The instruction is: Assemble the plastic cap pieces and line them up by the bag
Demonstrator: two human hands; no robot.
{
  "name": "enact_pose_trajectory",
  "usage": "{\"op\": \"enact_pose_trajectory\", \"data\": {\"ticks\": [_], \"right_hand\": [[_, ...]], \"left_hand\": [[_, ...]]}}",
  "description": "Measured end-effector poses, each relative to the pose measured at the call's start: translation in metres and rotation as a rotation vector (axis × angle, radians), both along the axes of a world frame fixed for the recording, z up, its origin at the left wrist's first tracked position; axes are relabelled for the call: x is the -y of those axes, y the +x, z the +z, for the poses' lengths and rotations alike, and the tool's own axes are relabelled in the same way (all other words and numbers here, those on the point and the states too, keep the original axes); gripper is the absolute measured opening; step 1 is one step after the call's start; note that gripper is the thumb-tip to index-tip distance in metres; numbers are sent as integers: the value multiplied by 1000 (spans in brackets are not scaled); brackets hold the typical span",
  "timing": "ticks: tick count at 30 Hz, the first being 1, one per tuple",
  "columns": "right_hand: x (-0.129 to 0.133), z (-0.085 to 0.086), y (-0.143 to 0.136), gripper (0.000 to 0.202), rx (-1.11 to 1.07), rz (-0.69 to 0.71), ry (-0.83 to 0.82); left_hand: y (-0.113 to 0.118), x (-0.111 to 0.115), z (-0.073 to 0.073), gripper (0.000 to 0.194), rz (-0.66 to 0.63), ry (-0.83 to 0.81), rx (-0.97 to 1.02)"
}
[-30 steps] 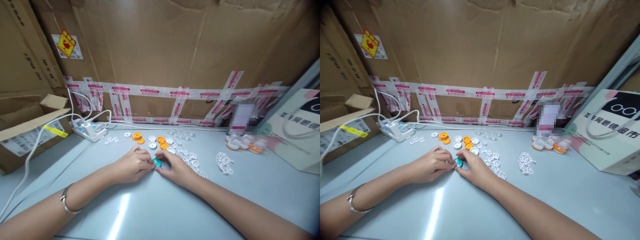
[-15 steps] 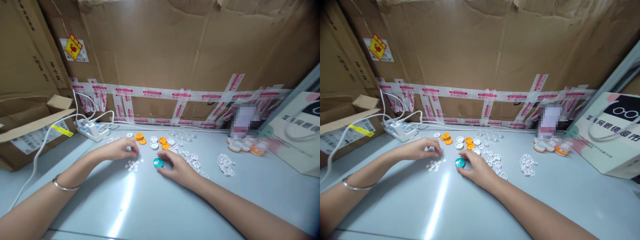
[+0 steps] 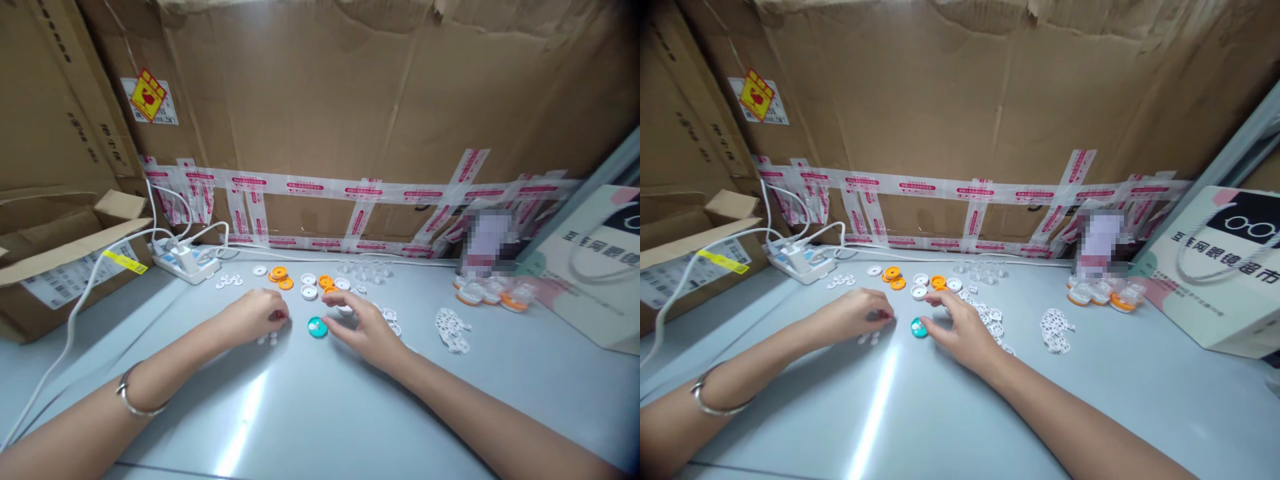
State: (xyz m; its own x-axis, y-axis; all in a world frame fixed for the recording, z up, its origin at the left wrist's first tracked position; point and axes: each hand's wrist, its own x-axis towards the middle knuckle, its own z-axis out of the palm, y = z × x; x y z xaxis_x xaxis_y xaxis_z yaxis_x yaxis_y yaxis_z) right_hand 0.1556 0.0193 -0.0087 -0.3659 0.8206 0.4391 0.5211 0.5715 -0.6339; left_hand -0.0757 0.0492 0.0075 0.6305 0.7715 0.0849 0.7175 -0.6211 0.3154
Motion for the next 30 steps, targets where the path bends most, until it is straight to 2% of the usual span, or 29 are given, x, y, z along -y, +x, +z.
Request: {"op": "enact_pose_trajectory", "data": {"ticks": [3, 7, 9, 13, 16, 21, 25, 30], "right_hand": [[0, 3, -1, 17, -63, -25, 25], [4, 4, -6, 15, -139, 7, 11], [7, 4, -9, 18, -164, 52, -16], [11, 2, -12, 18, -216, 92, -23], [6, 1, -8, 15, -194, 71, -16], [-6, -2, 4, 10, -68, -7, 10], [-7, -4, 6, 9, 85, 22, 25], [-8, -8, 5, 14, 215, 109, 116]], "left_hand": [[7, 5, -1, 17, 31, 55, 83], [24, 20, -3, 12, 35, 67, 492], [31, 28, -4, 10, 22, 69, 631], [37, 35, -6, 7, 17, 72, 718], [34, 30, -7, 9, 10, 45, 661], [20, 17, -11, 21, -167, 158, 307], [13, 15, -14, 23, -202, 176, 132], [13, 16, -14, 23, -219, 186, 30]]}}
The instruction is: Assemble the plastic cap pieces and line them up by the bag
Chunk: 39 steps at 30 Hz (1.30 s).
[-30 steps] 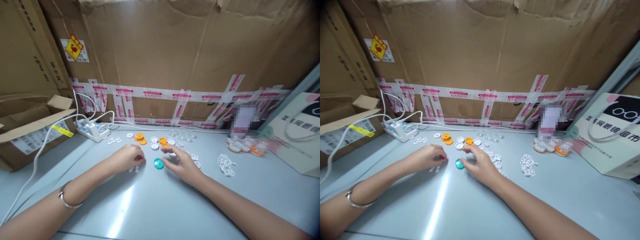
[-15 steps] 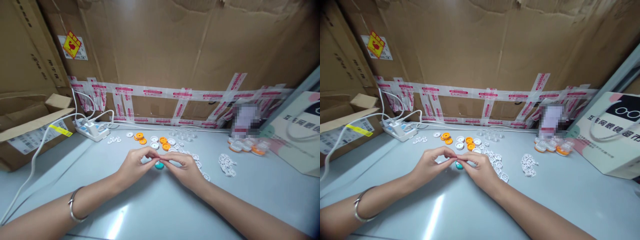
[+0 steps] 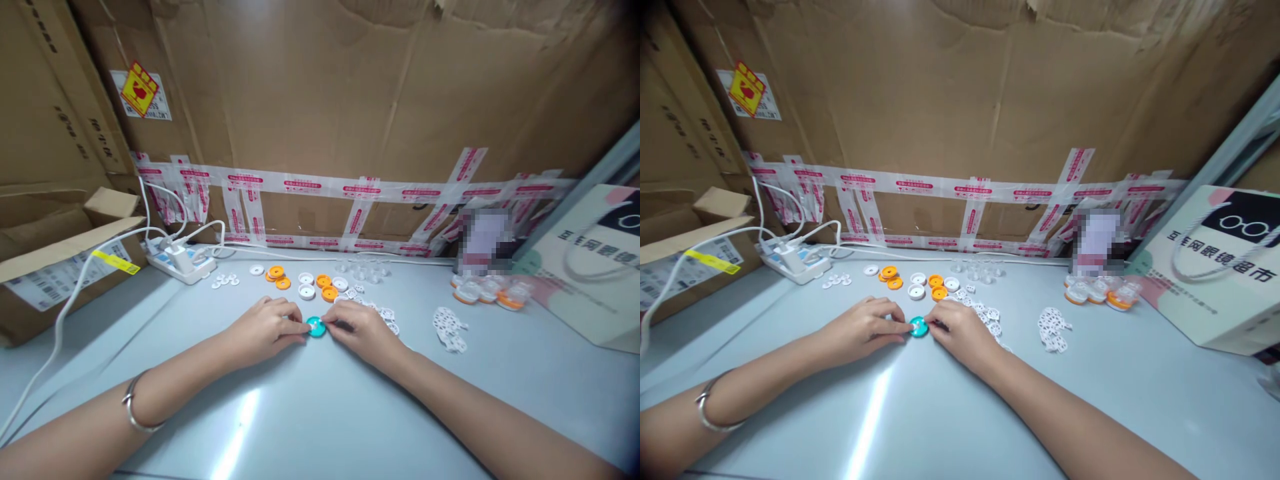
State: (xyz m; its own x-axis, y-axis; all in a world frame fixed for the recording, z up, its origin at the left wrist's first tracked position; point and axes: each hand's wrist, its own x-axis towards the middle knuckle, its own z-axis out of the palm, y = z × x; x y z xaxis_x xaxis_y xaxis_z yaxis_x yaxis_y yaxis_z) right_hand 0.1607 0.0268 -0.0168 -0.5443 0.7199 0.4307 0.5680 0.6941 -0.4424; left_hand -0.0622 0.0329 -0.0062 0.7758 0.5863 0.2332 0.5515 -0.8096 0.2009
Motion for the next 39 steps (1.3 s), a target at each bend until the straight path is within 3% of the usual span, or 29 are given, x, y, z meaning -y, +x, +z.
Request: {"op": "enact_pose_trajectory", "data": {"ticks": [7, 14, 25, 39], "right_hand": [[-3, -2, 4, 17, 149, 94, 143], [-5, -5, 5, 14, 210, 80, 271], [-3, 1, 5, 17, 300, 115, 232], [-2, 3, 4, 14, 291, 90, 57]], "left_hand": [[-1, 2, 1, 24, 1, 10, -52], [0, 2, 1, 25, 1, 6, -73], [-1, 1, -1, 27, -11, 0, -77], [0, 1, 1, 27, -5, -1, -77]]}}
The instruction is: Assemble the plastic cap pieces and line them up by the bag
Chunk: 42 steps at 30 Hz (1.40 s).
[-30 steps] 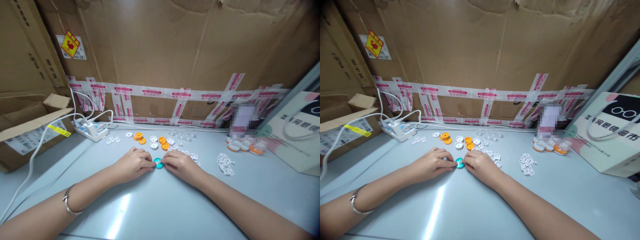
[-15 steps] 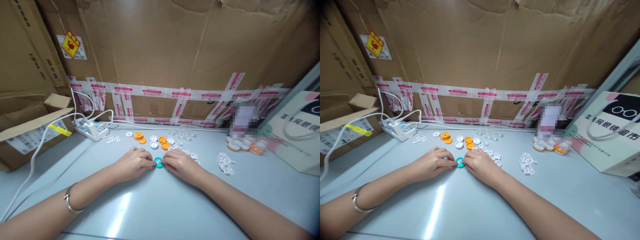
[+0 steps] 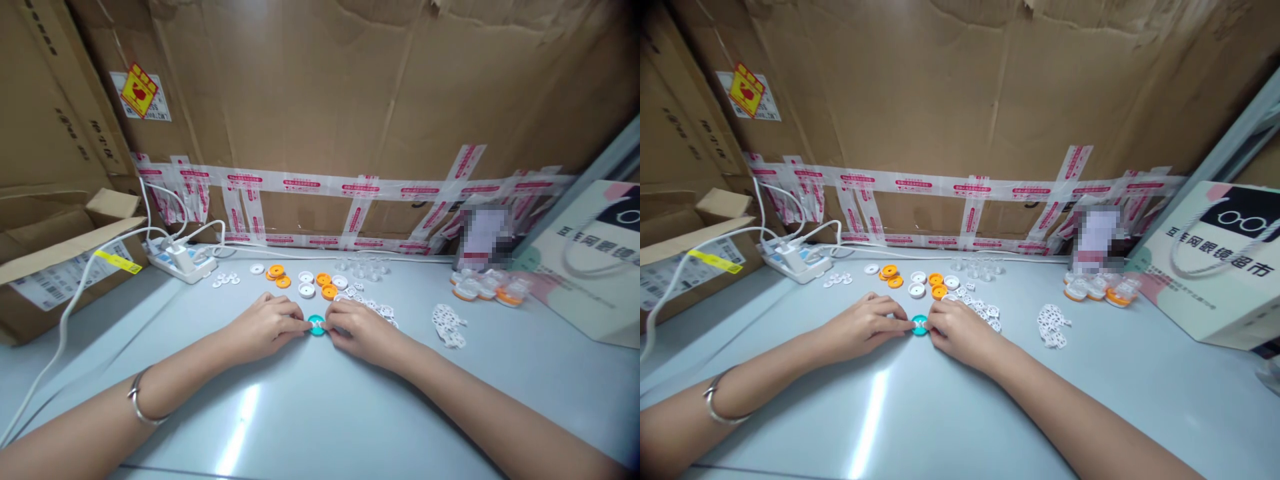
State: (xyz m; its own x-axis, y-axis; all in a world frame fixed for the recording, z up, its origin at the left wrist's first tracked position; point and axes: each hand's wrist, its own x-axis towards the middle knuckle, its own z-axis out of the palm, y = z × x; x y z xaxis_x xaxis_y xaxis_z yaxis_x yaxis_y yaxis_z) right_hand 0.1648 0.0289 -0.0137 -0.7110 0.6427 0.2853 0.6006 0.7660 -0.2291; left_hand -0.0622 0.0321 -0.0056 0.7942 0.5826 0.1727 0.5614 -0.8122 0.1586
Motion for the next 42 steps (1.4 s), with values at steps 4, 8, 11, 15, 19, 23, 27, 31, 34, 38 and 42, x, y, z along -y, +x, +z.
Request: {"op": "enact_pose_trajectory", "data": {"ticks": [4, 8, 11, 15, 19, 23, 27, 31, 34, 38, 42], "right_hand": [[1, 2, 0, 14, -22, 1, -21], [2, 3, 0, 14, -21, 17, -17], [2, 3, 0, 15, -40, 17, -32], [3, 5, 2, 16, -102, -21, -119], [3, 13, 4, 12, -193, -141, -173], [5, 18, 6, 9, -222, -221, -204], [9, 10, 2, 28, -228, -163, -217], [17, 4, -6, 37, -227, -180, -194], [20, 6, -10, 37, -193, -224, -186], [19, 6, -8, 32, -161, -260, -219], [18, 2, -9, 22, -182, -253, -226]], "left_hand": [[1, 1, 1, 26, 7, -5, 11], [1, 1, 1, 25, 8, 11, 32], [2, 2, 0, 25, 0, 12, 61], [4, -1, -1, 22, -1, -28, 203], [3, -7, -2, 21, 87, -15, 394], [2, -17, 1, 20, 199, 17, 377], [9, -29, 1, 16, 290, -28, 307], [24, -39, -5, 20, 331, -55, 332], [34, -43, -12, 20, 349, -82, 388], [36, -46, -14, 21, 344, -185, 486], [23, -43, -4, 32, 319, -476, 656]]}}
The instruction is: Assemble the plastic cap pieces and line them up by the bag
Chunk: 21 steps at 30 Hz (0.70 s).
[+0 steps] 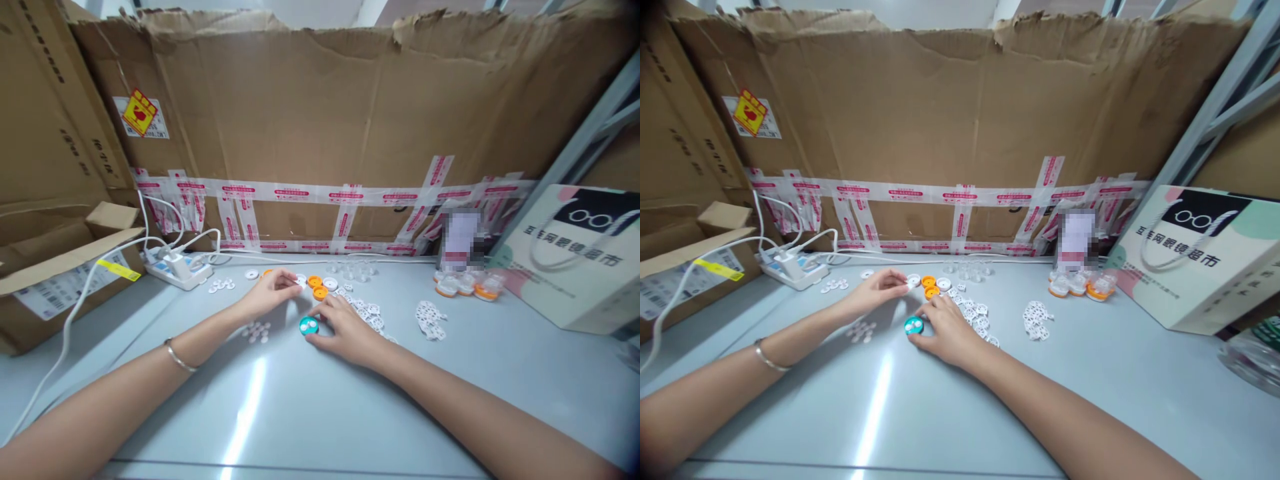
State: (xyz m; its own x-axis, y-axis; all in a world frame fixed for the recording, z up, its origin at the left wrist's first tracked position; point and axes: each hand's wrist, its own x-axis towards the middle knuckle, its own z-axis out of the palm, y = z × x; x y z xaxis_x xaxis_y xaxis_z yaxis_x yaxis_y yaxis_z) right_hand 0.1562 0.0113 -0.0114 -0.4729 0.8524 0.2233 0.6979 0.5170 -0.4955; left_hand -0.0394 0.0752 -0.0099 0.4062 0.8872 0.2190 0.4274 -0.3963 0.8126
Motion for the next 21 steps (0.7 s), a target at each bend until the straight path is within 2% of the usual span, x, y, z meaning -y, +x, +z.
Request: {"op": "enact_pose_trajectory", "data": {"ticks": [4, 7, 12, 17, 21], "right_hand": [[-1, 1, -1, 18, -83, 0, 26], [-4, 4, 0, 21, -271, -3, -89], [-11, 7, 3, 35, -670, -61, -433], [-9, 14, 1, 39, -756, -155, -525], [-7, 17, 1, 43, -759, -165, -548]], "left_hand": [[-10, 7, 11, 45, -197, -460, 353], [-10, 10, 14, 43, -258, -570, 473], [-5, 13, 17, 36, -348, -545, 516], [-2, 16, 17, 33, -338, -375, 432], [-1, 14, 12, 34, -333, -263, 388]]}}
